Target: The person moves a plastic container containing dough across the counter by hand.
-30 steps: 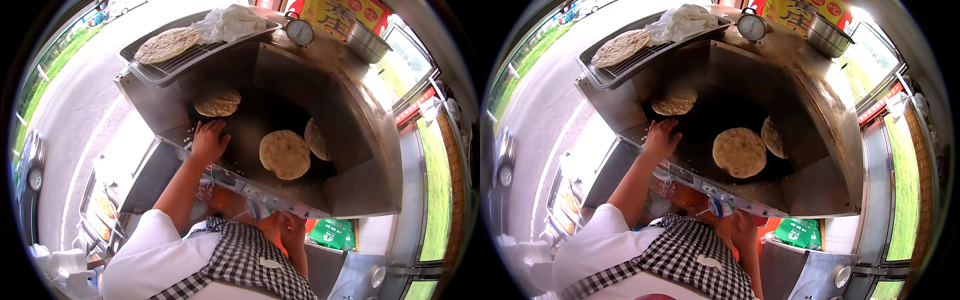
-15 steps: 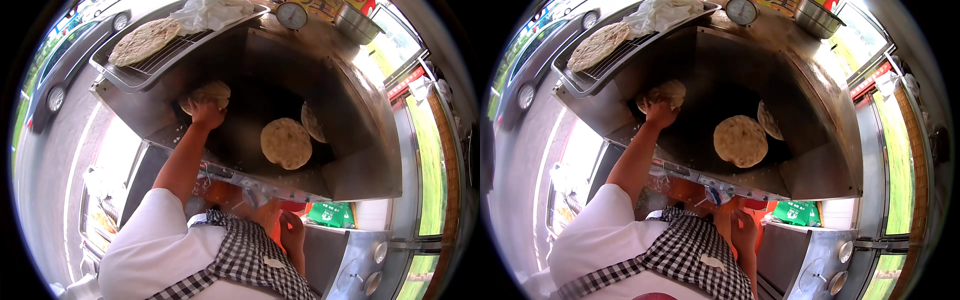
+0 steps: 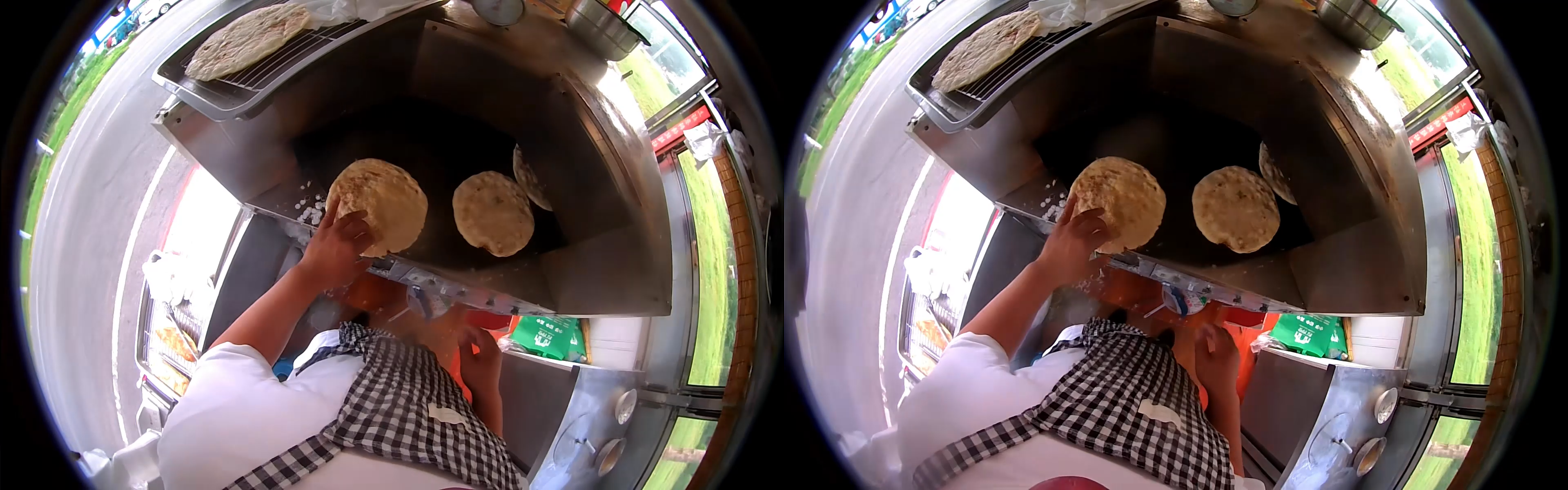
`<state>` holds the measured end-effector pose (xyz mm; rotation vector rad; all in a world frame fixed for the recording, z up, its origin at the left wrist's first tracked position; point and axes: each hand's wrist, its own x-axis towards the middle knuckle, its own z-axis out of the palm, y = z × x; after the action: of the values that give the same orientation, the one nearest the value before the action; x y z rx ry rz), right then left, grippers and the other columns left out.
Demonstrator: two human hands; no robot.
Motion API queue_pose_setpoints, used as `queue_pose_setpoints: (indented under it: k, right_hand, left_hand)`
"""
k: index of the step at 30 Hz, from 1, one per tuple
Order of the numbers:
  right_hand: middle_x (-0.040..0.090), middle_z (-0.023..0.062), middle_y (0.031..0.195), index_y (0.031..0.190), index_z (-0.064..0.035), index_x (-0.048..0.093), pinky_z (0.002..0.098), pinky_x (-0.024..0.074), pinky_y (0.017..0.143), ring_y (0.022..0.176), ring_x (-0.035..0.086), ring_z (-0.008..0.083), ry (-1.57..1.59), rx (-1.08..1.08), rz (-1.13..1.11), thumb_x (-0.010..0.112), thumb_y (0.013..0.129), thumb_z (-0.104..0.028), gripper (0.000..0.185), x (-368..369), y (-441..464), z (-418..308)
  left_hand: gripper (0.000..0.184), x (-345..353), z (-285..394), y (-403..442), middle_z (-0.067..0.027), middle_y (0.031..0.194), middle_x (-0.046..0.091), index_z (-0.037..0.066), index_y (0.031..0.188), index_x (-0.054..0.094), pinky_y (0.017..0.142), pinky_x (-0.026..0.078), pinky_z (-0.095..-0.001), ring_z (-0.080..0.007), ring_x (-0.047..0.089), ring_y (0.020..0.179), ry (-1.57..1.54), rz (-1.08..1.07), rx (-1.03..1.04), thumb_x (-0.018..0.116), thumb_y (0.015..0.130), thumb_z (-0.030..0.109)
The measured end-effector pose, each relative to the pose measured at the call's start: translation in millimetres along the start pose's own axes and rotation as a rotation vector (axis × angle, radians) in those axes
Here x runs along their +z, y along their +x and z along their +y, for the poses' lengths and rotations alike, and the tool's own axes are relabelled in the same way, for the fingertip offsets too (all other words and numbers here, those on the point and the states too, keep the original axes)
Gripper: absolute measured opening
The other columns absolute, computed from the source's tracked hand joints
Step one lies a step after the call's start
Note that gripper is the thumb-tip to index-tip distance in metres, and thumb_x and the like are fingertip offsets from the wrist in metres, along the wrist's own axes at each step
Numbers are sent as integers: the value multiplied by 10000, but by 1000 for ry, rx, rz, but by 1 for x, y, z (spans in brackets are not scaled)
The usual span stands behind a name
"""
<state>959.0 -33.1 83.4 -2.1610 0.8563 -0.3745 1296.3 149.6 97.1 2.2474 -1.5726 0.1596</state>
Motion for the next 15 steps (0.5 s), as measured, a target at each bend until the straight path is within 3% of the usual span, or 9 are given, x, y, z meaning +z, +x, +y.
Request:
queue_pose_setpoints:
  k: [6, 11, 15]
  right_hand:
    - [743, 204, 1088, 1154, 0, 720, 430, 580, 870, 1020, 732, 377, 50, -71, -56, 683, 983, -183, 253, 6, 9, -17]
    - [743, 205, 1098, 1193, -13, 716, 423, 580, 871, 1032, 734, 366, 30, -104, -96, 689, 992, -194, 271, 4, 14, -13]
    - [755, 204, 1131, 1231, -28, 718, 396, 586, 890, 1068, 754, 318, -4, -94, -130, 713, 1002, -222, 300, 3, 13, -11]
  left_hand:
    - [240, 22, -11, -9, -39, 1076, 673, 117, 924, 725, 1239, 338, -591, -271, 611, 1240, 64, 248, 108, 784, 693, 149]
    - [121, -44, 15, 36, -58, 933, 674, 99, 814, 704, 1093, 489, -507, -293, 661, 1046, -138, 472, 133, 748, 701, 99]
    - [160, -121, 35, 60, -62, 907, 672, 75, 838, 735, 993, 547, -449, -290, 689, 973, -194, 440, 60, 764, 699, 2]
